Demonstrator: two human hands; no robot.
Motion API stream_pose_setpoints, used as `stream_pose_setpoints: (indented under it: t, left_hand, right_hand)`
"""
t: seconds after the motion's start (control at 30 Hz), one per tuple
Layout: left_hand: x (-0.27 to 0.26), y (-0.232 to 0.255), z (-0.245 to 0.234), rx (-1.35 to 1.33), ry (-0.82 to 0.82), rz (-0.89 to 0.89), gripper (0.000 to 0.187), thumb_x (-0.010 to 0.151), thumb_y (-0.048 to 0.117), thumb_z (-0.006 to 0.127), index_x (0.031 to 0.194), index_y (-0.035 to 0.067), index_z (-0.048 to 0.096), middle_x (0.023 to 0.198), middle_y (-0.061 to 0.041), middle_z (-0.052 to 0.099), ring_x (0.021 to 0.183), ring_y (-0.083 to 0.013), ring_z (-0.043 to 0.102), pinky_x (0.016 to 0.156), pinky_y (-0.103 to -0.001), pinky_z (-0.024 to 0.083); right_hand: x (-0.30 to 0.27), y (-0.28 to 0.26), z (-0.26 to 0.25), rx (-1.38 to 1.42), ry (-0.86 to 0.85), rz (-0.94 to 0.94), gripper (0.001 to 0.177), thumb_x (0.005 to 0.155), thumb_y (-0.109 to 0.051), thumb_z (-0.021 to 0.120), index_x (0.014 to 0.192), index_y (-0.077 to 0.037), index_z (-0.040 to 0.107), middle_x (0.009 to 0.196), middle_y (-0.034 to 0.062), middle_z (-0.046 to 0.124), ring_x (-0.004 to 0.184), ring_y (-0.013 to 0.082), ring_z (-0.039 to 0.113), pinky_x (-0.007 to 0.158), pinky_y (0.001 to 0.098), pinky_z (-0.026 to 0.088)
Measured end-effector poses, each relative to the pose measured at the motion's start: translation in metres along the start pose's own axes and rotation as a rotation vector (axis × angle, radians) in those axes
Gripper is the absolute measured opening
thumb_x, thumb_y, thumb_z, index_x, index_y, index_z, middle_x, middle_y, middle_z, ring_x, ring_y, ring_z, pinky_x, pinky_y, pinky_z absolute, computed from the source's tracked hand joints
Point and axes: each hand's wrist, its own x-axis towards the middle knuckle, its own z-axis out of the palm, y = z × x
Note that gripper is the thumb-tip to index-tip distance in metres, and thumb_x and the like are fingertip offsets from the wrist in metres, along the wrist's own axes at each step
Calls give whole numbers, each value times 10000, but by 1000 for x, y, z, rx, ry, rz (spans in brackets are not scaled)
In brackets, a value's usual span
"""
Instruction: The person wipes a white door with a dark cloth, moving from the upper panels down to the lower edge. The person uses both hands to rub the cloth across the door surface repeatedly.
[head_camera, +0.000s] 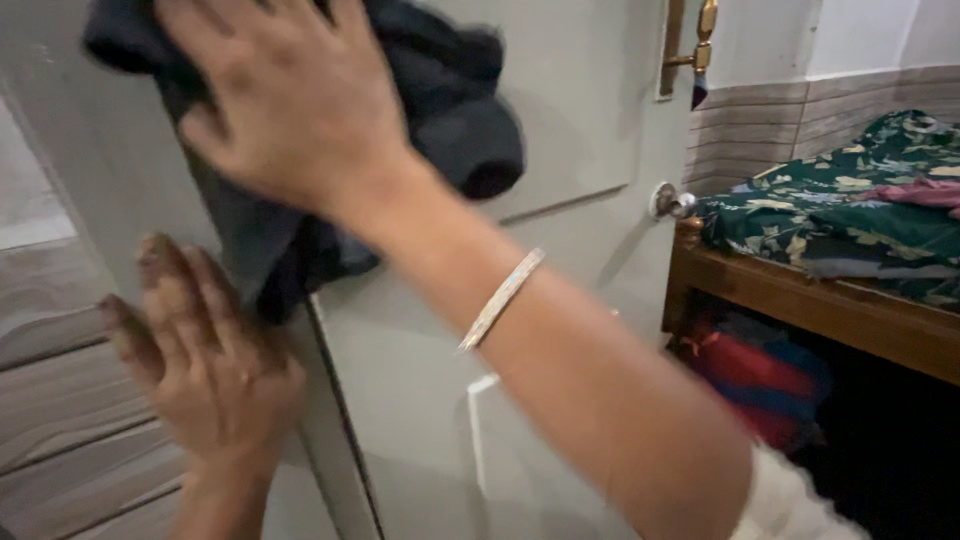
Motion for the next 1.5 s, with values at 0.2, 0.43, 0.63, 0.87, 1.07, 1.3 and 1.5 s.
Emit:
stream_pose_setpoints:
  t: [0.2,0.43,0.63,0.87,1.07,1.3,1.5]
  left_hand:
    - [5,-7,-4,903,-210,182,629,1036,371,531,1510,-13,378,1583,-244,356,1528,-329,302,1288,-554,116]
    - [3,-2,-12,-237,-81,7,665,1039,237,537,1516,-192,362,1594,-380,330,1508,-518,293,1195,-728,165]
    - [9,2,-17,32,-191,4,683,952,162,472,1561,-115,332,1654,-285,303,1555,-439,206,1233,-667,82]
    - [25,107,1,-378,-149,41,666,1034,186,446,1649,-31,310,1731,-194,250,1614,-356,145,1293,-606,30]
    - [40,194,38,-10,-145,346,657,1038,330,425,1636,61,372,1714,-70,321,1597,-216,206,1279,-567,86]
    - [35,200,48,100,-167,366,690,1009,409,438,1620,91,400,1697,-57,311,1572,-215,212,1257,-563,119]
    - [34,200,47,90,-184,391,708,1007,421,454,1617,64,404,1694,-69,319,1568,-222,227,1256,-560,129]
  right_hand:
    - [-92,-32,13,-76,114,-66,528,812,-351,696,1295,-140,680,1519,43,527,1528,306,397,1323,610,209]
    - [-183,-15,16,6,-47,-223,583,856,-392,726,1397,-189,650,1651,-13,445,1571,287,390,1358,582,163]
    - [-241,80,2,37,-147,-186,806,692,-446,759,1432,-164,611,1603,49,447,1479,333,425,1285,594,181]
    - [-270,130,5,-88,144,258,701,915,-348,685,1491,-4,484,1648,195,364,1491,465,360,1270,576,209]
    - [-276,168,-9,-41,134,212,738,926,-331,678,1545,-42,399,1669,163,346,1525,430,373,1303,542,222]
    - [-270,190,-12,24,305,479,739,989,-266,645,1592,24,333,1698,192,259,1556,450,304,1317,501,223]
    - [-244,195,-26,-133,225,390,652,920,-190,662,1513,7,477,1660,136,377,1480,421,389,1256,535,272]
